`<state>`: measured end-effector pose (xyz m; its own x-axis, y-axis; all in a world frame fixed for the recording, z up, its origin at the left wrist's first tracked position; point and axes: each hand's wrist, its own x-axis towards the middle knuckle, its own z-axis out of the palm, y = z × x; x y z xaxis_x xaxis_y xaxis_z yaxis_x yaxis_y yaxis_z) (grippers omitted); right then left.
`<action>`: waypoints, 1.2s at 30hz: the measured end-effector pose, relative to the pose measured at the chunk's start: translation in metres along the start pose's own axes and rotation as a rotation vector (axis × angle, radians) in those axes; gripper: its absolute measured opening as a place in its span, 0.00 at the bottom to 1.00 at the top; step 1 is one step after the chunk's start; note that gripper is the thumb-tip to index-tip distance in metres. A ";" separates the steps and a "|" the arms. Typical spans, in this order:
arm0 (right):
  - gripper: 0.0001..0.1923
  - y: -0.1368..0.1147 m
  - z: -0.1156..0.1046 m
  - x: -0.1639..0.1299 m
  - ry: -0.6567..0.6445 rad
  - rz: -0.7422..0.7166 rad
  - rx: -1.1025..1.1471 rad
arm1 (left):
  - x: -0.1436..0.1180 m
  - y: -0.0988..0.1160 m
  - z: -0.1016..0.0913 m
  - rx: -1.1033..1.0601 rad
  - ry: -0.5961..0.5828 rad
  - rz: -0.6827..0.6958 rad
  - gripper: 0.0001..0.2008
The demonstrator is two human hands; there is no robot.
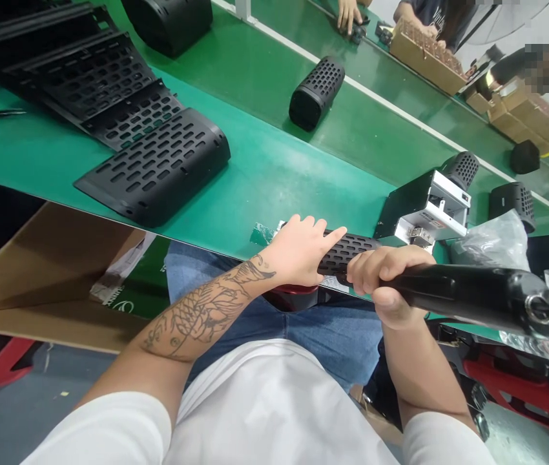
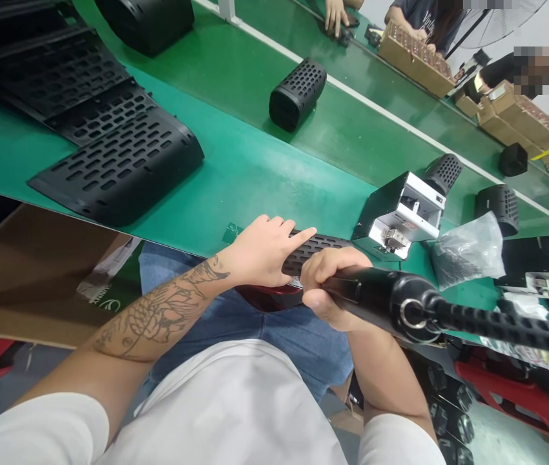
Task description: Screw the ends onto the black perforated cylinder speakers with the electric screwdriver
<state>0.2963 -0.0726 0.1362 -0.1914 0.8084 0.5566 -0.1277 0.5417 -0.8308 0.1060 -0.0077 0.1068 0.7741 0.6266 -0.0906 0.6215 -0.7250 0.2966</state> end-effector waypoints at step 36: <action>0.21 -0.056 -0.050 -0.003 0.477 -0.065 -0.186 | -0.047 -0.082 0.094 -0.582 0.358 0.015 0.69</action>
<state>0.3528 -0.0939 0.1812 0.2818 0.7630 0.5817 0.0589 0.5914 -0.8043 0.0302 -0.0043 -0.0028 0.6325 0.7460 0.2082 0.3670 -0.5254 0.7676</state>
